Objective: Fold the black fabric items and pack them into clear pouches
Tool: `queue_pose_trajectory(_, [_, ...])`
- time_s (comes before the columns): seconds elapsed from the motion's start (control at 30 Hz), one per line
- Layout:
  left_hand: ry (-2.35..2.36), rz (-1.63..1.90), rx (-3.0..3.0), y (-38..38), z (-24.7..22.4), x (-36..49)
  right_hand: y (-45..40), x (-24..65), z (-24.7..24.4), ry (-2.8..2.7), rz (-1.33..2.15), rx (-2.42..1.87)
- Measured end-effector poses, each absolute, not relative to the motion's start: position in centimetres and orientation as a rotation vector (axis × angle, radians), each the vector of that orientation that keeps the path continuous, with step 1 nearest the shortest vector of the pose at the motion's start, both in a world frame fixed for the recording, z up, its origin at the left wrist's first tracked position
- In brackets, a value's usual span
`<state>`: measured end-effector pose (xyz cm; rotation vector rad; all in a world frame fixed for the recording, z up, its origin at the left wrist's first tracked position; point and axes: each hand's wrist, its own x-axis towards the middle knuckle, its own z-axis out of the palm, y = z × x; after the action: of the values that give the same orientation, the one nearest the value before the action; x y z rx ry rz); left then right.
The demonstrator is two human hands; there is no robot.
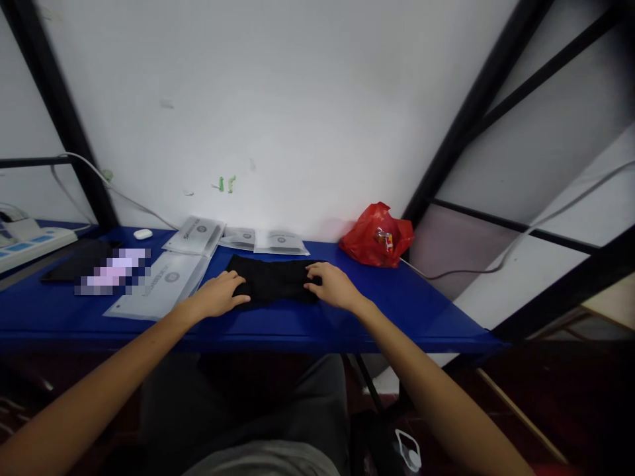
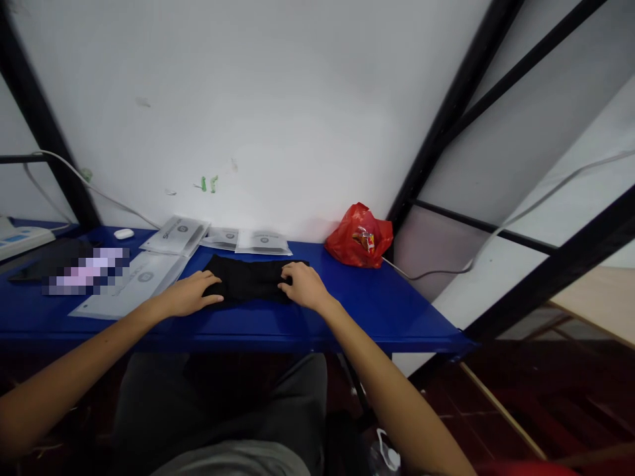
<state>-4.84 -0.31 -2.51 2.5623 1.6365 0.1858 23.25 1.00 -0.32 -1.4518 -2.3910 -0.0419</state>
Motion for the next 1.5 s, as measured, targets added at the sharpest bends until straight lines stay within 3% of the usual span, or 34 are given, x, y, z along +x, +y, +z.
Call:
queue_pose_trajectory(0.27, [1.596,0.267,2.471,-0.1,-2.3,-6.0,-1.4,25.7,-1.7,-2.332,0.158,-1.499])
queue_pose_trajectory(0.5, [1.617,0.235,2.406,1.6,-1.6,-4.9,1.9,23.2,-1.1,-2.271,0.126,-1.494])
queue_pose_trajectory(0.7, [1.586,0.448,2.415,0.8,0.8,-4.4,2.8,22.6,-0.1,-2.377,0.243,-1.477])
queue_pose_trajectory(0.9, [1.167,0.456,2.135,-0.8,3.8,-6.2,-1.2,24.4,3.4,-2.358,0.688,-1.236])
queue_pose_trajectory(1.07, [1.389,0.592,2.279,0.4,1.0,-4.2,-0.1,24.7,1.3,-2.254,0.022,-1.477])
queue_pose_trajectory(1.13, [1.588,0.481,2.407,1.1,-1.0,-3.1,1.2,24.6,-0.3,-2.343,-0.133,-1.552])
queue_pose_trajectory(1.27, [1.81,0.17,2.427,2.2,-3.5,-2.1,3.5,24.6,-2.2,-2.374,-0.199,-1.706])
queue_pose_trajectory(1.5, [1.981,0.205,2.374,3.6,-4.1,-2.6,6.0,24.1,-2.0,-2.154,-0.146,-1.943])
